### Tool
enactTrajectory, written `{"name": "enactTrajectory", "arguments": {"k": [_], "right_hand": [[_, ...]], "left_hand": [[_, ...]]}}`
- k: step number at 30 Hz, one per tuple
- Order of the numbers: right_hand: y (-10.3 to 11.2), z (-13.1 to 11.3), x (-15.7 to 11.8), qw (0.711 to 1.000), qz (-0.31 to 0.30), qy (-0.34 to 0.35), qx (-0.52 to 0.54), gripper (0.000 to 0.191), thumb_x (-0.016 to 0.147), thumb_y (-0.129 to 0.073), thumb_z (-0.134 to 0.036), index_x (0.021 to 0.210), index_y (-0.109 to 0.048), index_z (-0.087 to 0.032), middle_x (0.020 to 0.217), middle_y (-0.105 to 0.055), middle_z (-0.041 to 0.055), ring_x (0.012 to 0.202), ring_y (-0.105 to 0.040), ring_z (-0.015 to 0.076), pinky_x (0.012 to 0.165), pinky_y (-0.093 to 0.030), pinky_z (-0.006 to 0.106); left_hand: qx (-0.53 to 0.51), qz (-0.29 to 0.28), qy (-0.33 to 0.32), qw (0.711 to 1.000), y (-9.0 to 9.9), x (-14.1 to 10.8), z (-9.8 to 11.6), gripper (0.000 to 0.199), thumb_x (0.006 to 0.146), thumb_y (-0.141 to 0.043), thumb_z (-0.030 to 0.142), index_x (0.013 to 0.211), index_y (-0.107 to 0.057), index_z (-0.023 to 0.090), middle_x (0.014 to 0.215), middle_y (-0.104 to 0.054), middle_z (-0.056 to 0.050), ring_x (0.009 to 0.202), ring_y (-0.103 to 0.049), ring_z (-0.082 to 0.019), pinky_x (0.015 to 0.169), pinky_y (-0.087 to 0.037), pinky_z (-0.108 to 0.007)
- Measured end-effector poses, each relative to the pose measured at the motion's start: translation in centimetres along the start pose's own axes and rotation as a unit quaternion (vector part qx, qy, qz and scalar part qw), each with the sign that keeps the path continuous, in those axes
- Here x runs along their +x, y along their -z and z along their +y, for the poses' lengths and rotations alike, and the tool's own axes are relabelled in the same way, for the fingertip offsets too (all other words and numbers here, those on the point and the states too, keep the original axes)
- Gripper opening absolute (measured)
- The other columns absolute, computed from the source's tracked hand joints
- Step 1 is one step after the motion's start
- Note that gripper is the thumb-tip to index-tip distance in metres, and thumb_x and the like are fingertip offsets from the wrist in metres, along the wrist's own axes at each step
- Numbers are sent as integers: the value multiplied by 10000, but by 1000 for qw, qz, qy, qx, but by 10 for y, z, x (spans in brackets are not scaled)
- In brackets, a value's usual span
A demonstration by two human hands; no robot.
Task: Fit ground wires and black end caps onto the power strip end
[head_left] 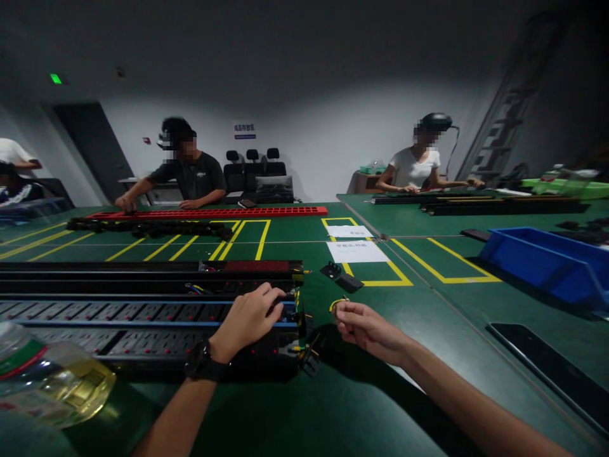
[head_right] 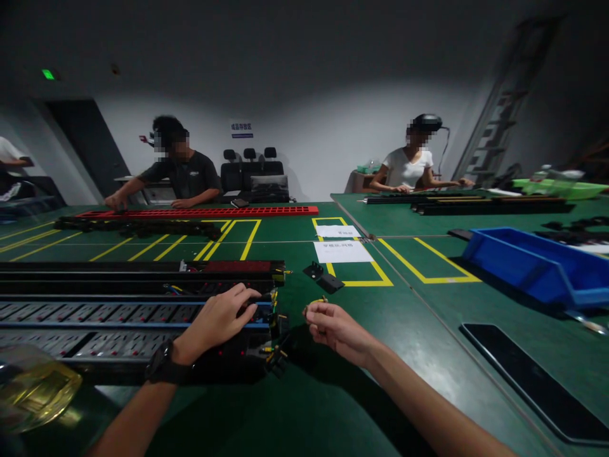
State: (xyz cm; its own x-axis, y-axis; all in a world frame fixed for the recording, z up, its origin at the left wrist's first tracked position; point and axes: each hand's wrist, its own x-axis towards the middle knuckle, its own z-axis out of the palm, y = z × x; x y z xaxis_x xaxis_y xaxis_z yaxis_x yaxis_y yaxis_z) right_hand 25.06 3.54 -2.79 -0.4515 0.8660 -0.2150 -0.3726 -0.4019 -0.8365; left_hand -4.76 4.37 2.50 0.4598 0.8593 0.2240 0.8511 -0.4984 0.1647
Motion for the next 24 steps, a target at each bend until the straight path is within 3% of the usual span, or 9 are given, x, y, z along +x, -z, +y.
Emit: {"name": "enactTrajectory", "arguments": {"k": [5,9,12,16,24], "right_hand": [[-18,5,-7,998,-42,23,-42,358,704,-982,-346,855,-707,-175,769,-637,-29,646,-580,89,622,-460,223],[-29,5,-13,995,-48,47,-69,383,705,-974,-409,871,-714,-184,757,-634,-21,642,-555,105,607,-397,242],[-32,6,-15,990,-44,66,-115,380,722,-950,-465,847,-720,-190,738,-614,-19,624,-504,114,590,-351,263],[-34,8,-16,981,-58,87,-163,380,735,-927,-502,793,-705,-200,714,-572,-31,614,-435,113,586,-314,271],[-34,9,-16,974,-73,86,-197,399,781,-880,-564,838,-719,-203,734,-586,-20,636,-429,119,590,-295,272]], "left_hand": [[-72,46,-51,995,7,-3,16,267,1038,-516,366,1165,-710,233,1071,-700,-59,911,-690,-201,812,-545,-326],[-129,52,-105,985,6,-7,37,263,1027,-566,422,1106,-725,227,955,-689,-42,825,-664,-179,715,-496,-293],[-127,45,-139,981,2,-9,53,342,1006,-608,526,1131,-716,227,932,-691,-39,799,-656,-179,678,-469,-291],[-81,23,-174,981,-5,-11,64,388,1000,-601,599,1015,-684,220,913,-686,-36,794,-651,-180,627,-434,-285],[-22,27,-189,981,-6,-11,61,218,1049,-547,375,983,-678,215,912,-690,-27,764,-643,-165,580,-373,-288]]}}
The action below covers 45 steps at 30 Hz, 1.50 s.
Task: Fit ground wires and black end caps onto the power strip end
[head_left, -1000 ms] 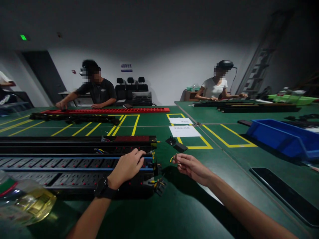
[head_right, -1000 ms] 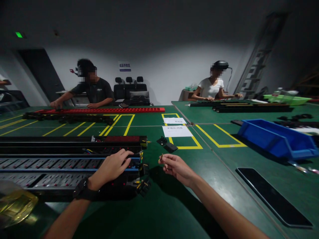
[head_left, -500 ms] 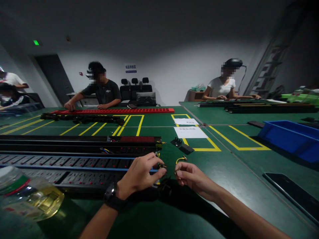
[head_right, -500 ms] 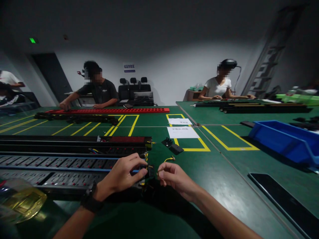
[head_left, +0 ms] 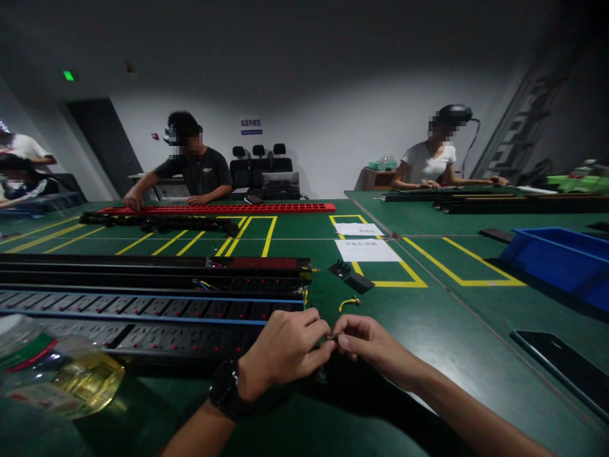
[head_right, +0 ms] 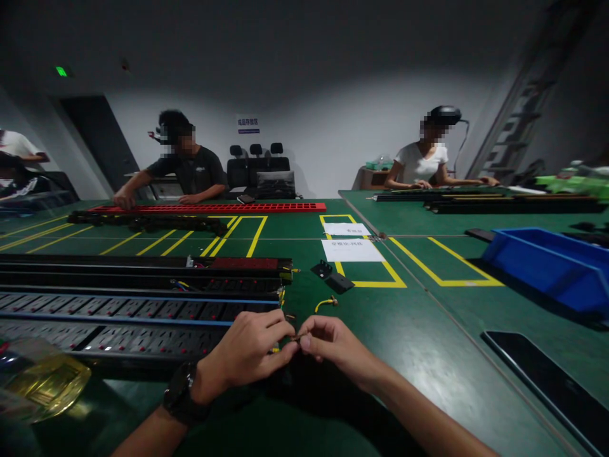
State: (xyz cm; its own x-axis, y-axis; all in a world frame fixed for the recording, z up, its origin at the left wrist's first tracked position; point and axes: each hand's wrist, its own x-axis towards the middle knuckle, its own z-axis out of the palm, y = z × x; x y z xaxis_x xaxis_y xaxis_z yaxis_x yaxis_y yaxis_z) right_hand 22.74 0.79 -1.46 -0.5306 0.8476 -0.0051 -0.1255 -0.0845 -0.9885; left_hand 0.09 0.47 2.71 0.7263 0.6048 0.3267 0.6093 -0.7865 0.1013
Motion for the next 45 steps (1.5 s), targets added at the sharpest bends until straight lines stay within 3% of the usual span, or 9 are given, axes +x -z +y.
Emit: {"name": "enactTrajectory", "arguments": {"k": [4,10,14,20,24,28,33,38,45], "right_hand": [[2,5,2,998,26,-25,61,418,777,-885,-569,871,-735,-191,704,-570,-23,617,-437,110,580,-300,260],[12,16,13,976,102,-63,181,423,701,-949,-515,806,-707,-184,672,-521,-41,607,-431,97,568,-345,223],[19,21,19,964,125,-78,220,412,697,-948,-488,781,-683,-184,659,-516,-47,600,-444,96,572,-377,219],[20,22,21,965,107,-86,222,431,674,-957,-508,788,-698,-183,659,-499,-52,613,-426,95,574,-365,225],[21,21,21,966,103,-88,220,442,667,-958,-529,786,-701,-190,665,-498,-48,617,-424,95,580,-364,229],[22,21,21,969,97,-90,208,423,693,-938,-526,793,-695,-195,667,-502,-45,620,-444,98,582,-377,229],[24,20,19,971,94,-95,200,423,714,-925,-525,801,-696,-181,668,-505,-41,632,-457,99,583,-390,221],[24,19,18,969,95,-101,204,405,715,-931,-505,787,-704,-177,682,-537,-32,625,-448,98,573,-381,220],[25,20,18,963,103,-115,219,411,699,-952,-489,785,-736,-149,681,-557,-22,627,-479,87,573,-413,190]], "left_hand": [[-20,28,43,998,3,-1,-9,204,1027,-550,336,968,-704,216,907,-694,-31,769,-646,-169,619,-402,-286],[-70,79,179,978,17,0,-42,269,1021,-535,376,899,-714,216,875,-724,-28,782,-654,-174,712,-454,-295],[-61,41,229,971,25,16,-67,275,991,-549,397,920,-753,227,923,-780,-33,807,-688,-193,702,-454,-298],[-35,-51,235,970,28,58,-94,207,889,-616,370,927,-773,242,978,-806,-33,891,-728,-221,723,-473,-289],[-49,-46,273,960,21,74,-110,186,845,-637,333,935,-779,255,987,-808,-24,913,-729,-223,716,-475,-286],[-82,-27,272,959,2,73,-124,165,824,-643,300,912,-770,243,968,-799,-29,891,-718,-211,751,-496,-288],[-113,-17,226,967,-17,66,-127,185,841,-630,305,962,-759,253,972,-791,-16,867,-705,-197,735,-481,-288],[-125,-25,185,974,-19,67,-122,179,885,-608,333,941,-743,228,942,-789,-30,812,-685,-183,701,-455,-281],[-141,-11,179,974,-18,67,-120,192,879,-617,342,850,-728,188,853,-771,-55,762,-673,-186,691,-457,-281]]}}
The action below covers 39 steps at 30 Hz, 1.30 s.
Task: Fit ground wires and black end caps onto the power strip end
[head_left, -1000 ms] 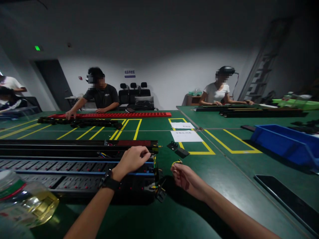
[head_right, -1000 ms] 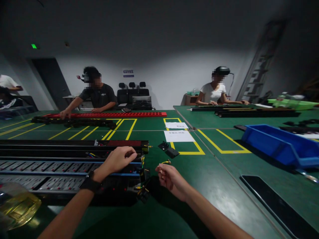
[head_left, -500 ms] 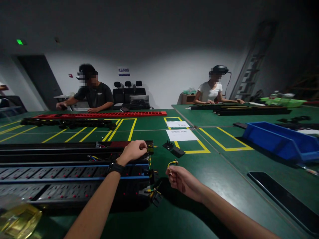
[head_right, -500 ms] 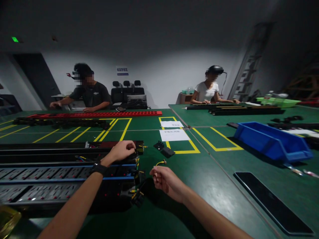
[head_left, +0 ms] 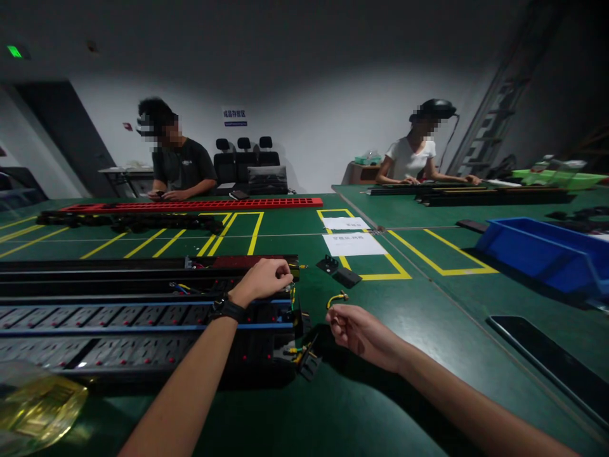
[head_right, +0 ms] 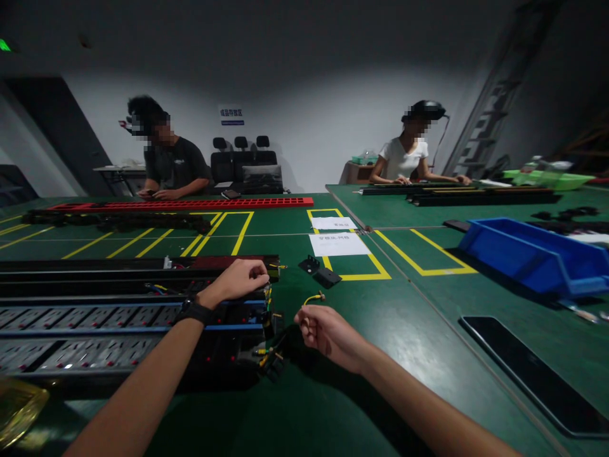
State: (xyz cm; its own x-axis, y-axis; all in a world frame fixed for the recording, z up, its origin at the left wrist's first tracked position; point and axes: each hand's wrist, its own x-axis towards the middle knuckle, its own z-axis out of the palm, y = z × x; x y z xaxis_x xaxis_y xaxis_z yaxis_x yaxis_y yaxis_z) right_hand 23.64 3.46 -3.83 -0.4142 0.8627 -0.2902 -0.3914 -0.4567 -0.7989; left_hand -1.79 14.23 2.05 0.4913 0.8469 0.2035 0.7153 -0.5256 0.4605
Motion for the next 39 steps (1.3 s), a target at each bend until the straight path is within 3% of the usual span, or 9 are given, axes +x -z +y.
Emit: {"name": "enactTrajectory", "arguments": {"k": [4,8,12,25,39], "right_hand": [[2,2,2,1000,-3,8,2,363,729,-939,-468,776,-728,-176,693,-563,-19,623,-476,93,561,-420,195],[3,3,3,1000,2,8,1,346,739,-938,-452,778,-731,-177,714,-575,-15,633,-495,91,560,-430,192],[3,2,2,1000,-2,1,-4,349,746,-932,-461,783,-736,-175,717,-588,-17,624,-503,85,563,-436,190],[-2,-1,-2,1000,-5,8,-30,321,794,-883,-464,801,-731,-181,745,-621,1,622,-496,99,567,-423,228],[-1,-3,-4,999,-10,3,-47,396,789,-874,-535,825,-729,-168,676,-568,-19,597,-491,97,556,-414,226]], "left_hand": [[3,-1,-8,1000,0,0,-1,149,861,-612,266,905,-736,196,871,-775,-42,773,-679,-182,707,-460,-281],[28,-17,-12,999,1,-2,0,192,928,-593,328,1001,-735,222,903,-779,-28,777,-681,-181,696,-439,-287],[24,-29,-16,999,2,-2,2,213,938,-600,373,965,-735,210,878,-776,-39,774,-685,-186,687,-444,-287],[57,-19,-3,998,4,-3,4,139,835,-585,254,842,-711,196,841,-760,-45,716,-643,-175,681,-448,-286],[91,-35,-3,995,4,-3,1,170,808,-596,261,870,-746,211,837,-769,-41,705,-649,-178,693,-438,-301]]}}
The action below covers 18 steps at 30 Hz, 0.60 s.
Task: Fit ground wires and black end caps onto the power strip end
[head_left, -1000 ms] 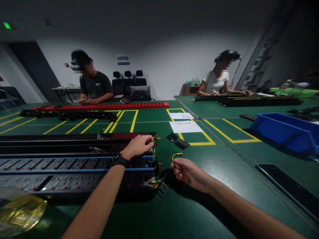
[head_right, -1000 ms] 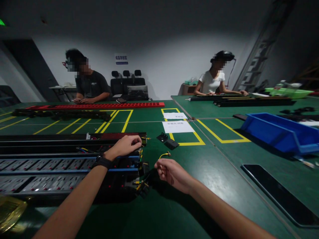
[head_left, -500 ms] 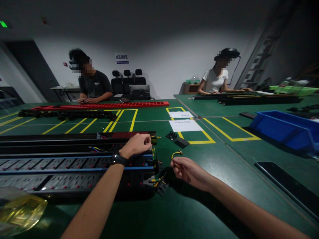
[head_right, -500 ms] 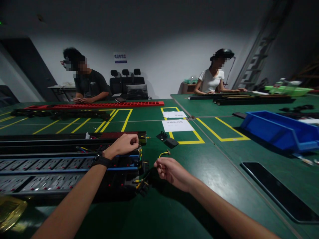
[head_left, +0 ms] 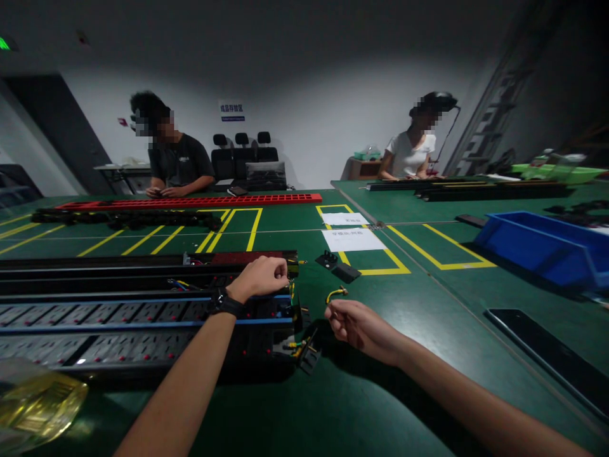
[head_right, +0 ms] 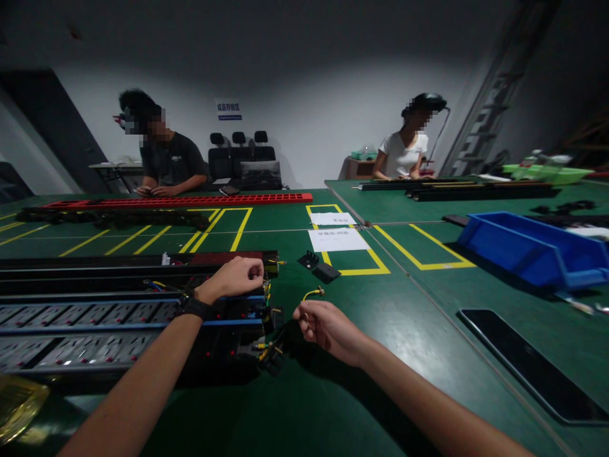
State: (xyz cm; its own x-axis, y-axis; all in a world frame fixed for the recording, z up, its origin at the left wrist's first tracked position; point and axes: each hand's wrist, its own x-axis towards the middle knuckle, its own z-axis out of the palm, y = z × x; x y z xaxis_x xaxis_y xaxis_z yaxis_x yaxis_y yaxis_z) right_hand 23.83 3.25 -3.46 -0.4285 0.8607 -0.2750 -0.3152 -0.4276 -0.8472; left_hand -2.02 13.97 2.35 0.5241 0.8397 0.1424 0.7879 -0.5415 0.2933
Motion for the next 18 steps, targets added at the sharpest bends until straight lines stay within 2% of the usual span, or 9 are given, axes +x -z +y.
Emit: {"name": "enactTrajectory", "arguments": {"k": [10,18], "right_hand": [[0,1,1,1000,3,-3,-4,392,789,-865,-541,816,-731,-174,670,-563,-21,583,-472,94,558,-404,234],[0,0,0,1000,2,-7,-8,386,790,-854,-544,821,-744,-176,669,-568,-18,589,-468,104,554,-392,243]], "left_hand": [[11,-23,3,1000,3,-2,3,189,831,-602,308,889,-770,243,886,-795,-42,778,-696,-202,720,-450,-306],[49,-5,-1,999,11,-6,15,162,847,-587,270,835,-745,234,828,-751,-56,737,-653,-208,673,-429,-313]]}}
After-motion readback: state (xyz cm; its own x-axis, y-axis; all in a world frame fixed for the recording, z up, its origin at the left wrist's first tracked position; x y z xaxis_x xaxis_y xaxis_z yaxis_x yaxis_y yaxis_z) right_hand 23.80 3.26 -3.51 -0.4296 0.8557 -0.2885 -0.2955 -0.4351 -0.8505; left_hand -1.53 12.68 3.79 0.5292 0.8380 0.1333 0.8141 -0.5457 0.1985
